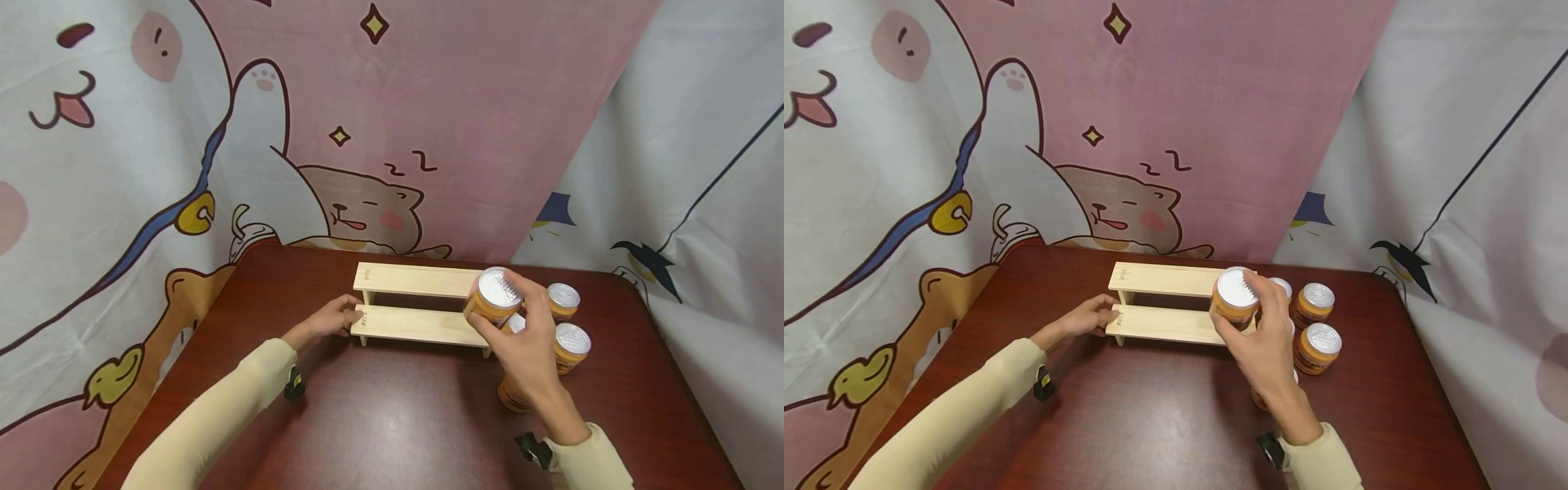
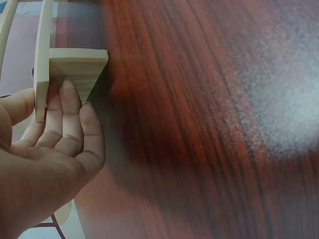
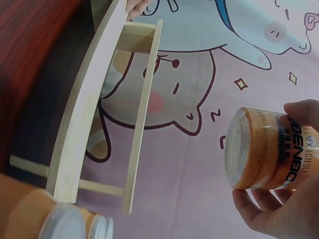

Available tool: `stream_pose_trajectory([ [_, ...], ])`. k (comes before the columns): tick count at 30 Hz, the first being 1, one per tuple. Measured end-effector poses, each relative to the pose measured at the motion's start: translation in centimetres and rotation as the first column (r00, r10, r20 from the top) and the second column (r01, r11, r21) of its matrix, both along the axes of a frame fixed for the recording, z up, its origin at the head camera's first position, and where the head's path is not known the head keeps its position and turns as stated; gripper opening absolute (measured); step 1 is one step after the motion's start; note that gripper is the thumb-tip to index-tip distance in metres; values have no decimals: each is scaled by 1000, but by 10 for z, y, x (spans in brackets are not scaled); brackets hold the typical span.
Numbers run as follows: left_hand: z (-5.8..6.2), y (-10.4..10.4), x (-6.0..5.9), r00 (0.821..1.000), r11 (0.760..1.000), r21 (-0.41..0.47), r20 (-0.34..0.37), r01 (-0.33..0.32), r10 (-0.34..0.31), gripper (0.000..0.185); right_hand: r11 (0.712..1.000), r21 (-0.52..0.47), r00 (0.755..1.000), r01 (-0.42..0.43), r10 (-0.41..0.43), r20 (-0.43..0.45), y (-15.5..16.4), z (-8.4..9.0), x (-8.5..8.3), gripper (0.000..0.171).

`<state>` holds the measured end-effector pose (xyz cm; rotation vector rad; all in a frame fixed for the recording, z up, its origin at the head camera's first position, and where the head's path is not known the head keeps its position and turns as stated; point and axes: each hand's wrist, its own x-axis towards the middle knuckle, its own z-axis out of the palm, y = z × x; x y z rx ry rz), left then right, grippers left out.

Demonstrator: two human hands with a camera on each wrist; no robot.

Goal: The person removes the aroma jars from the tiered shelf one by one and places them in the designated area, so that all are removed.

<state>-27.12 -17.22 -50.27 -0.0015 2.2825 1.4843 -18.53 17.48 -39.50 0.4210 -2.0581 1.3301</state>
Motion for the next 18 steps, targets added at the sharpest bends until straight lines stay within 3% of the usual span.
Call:
stream_pose_trajectory([
  [18, 1, 0, 1, 1000, 1000, 5, -6, 1, -1, 36, 1000, -16, 1000, 6, -6, 6, 16, 1, 2, 84],
])
